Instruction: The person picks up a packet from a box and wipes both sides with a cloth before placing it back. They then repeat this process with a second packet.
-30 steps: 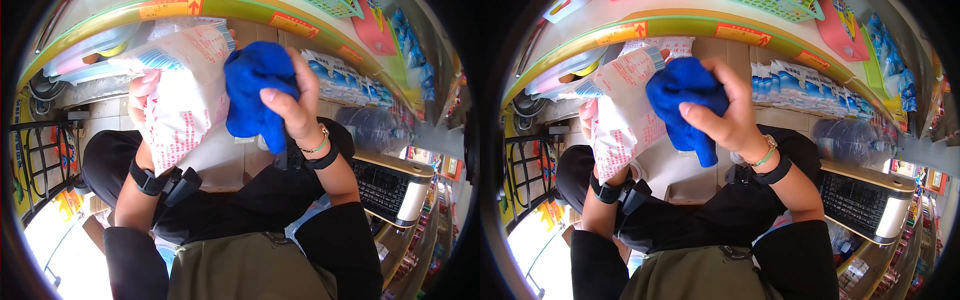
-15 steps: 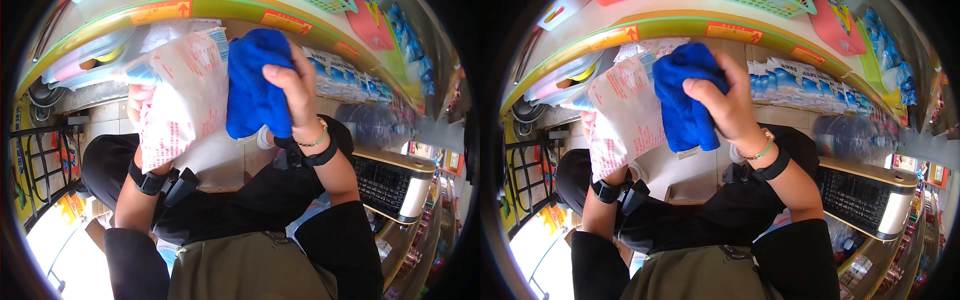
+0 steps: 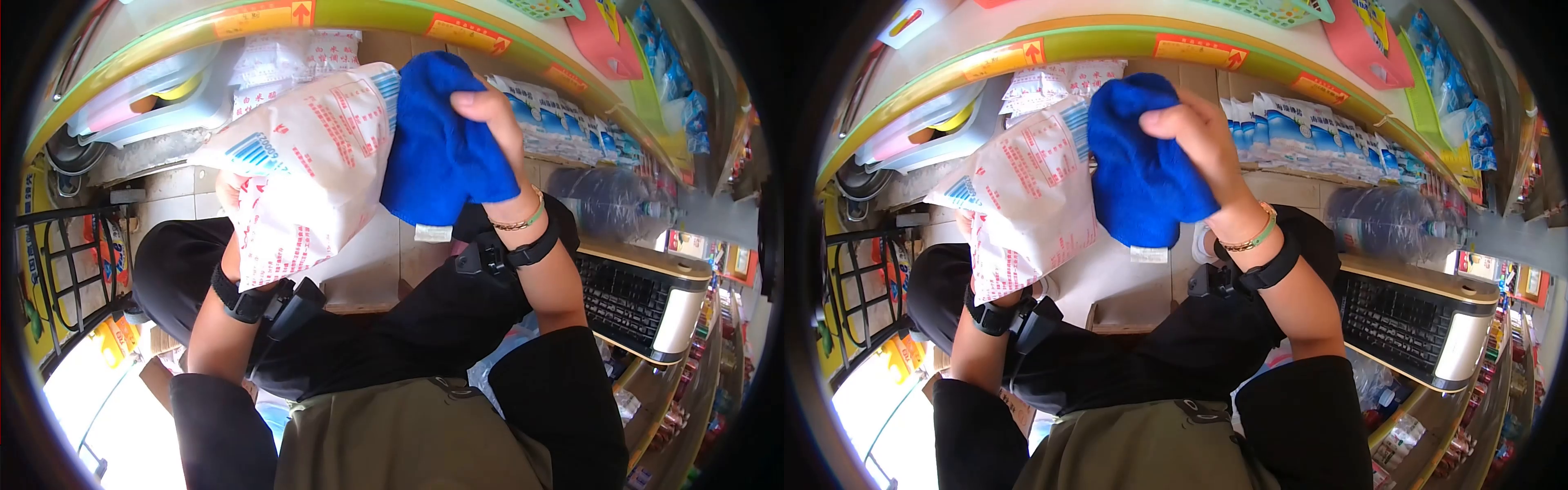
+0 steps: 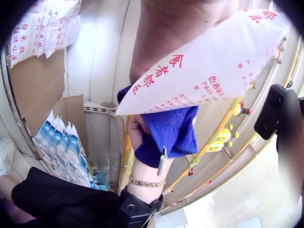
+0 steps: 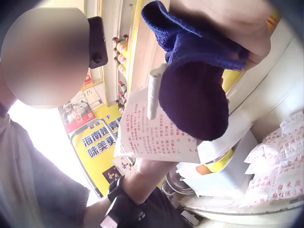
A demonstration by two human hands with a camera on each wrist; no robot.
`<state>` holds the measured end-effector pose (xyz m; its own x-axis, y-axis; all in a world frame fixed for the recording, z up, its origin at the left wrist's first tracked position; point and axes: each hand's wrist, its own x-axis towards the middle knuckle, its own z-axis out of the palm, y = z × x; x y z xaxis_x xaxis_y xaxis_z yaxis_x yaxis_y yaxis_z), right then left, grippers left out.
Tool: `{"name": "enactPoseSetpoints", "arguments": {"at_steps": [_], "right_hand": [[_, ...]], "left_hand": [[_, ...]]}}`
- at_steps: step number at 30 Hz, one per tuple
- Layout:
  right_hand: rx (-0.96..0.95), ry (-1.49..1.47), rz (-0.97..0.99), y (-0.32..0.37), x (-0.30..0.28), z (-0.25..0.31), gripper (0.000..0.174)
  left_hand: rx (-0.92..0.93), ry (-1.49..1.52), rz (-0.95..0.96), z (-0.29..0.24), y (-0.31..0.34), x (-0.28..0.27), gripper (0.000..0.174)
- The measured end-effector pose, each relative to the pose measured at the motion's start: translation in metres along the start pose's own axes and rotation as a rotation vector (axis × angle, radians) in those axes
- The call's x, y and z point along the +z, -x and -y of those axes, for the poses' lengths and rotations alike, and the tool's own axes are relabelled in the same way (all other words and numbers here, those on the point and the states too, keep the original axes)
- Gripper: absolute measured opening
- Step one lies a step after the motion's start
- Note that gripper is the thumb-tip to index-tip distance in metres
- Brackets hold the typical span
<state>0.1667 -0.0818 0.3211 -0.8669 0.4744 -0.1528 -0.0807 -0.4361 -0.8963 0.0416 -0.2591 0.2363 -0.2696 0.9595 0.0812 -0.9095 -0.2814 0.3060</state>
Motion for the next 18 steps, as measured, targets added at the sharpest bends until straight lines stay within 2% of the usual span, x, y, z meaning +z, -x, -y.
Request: {"name": "enactPoseSetpoints", "arguments": {"at_steps": [2,4,7,9,10,12,13,14,15,16,17,18], "right_hand": [[-0.005,0.069,0.006,-0.002,0.001,-0.005,0.046],[-0.048,0.147,-0.032,0.004,0.011,-0.014,0.029],[0.021,0.139,0.040,0.005,0.012,-0.011,0.028],[0.064,0.219,0.104,0.003,0.009,-0.003,0.026],[0.065,0.219,0.103,0.004,0.010,-0.001,0.026],[-0.142,0.495,0.015,0.004,0.012,0.002,0.026],[-0.142,0.493,0.016,0.006,0.012,0.002,0.026],[-0.278,0.575,0.017,0.007,0.013,0.002,0.028],[-0.416,0.656,0.018,0.009,0.014,0.002,0.029],[-0.477,0.664,0.000,0.011,0.019,0.000,0.033],[-0.560,0.751,0.002,0.012,0.020,-0.005,0.034],[-0.641,0.838,0.003,0.013,0.020,-0.010,0.035]], "left_hand": [[-0.004,0.056,0.014,-0.001,0.002,-0.001,0.066],[-0.010,0.113,0.032,-0.001,0.002,-0.002,0.067],[-0.008,0.170,0.040,-0.003,0.002,0.003,0.067],[-0.025,0.337,0.220,-0.011,-0.005,0.015,0.065],[-0.025,0.338,0.220,-0.013,-0.009,0.013,0.065],[0.023,0.157,0.124,-0.019,-0.015,0.012,0.057],[0.124,0.193,-0.065,-0.014,-0.013,0.017,0.047],[0.127,0.191,-0.066,-0.013,-0.013,0.019,0.047],[0.127,-0.080,-0.063,-0.013,-0.013,0.020,0.045],[0.125,-0.350,-0.060,-0.013,-0.014,0.021,0.044],[0.128,-0.351,-0.061,-0.012,-0.016,0.024,0.044],[0.058,-0.196,-0.151,-0.012,-0.019,0.028,0.039]]}}
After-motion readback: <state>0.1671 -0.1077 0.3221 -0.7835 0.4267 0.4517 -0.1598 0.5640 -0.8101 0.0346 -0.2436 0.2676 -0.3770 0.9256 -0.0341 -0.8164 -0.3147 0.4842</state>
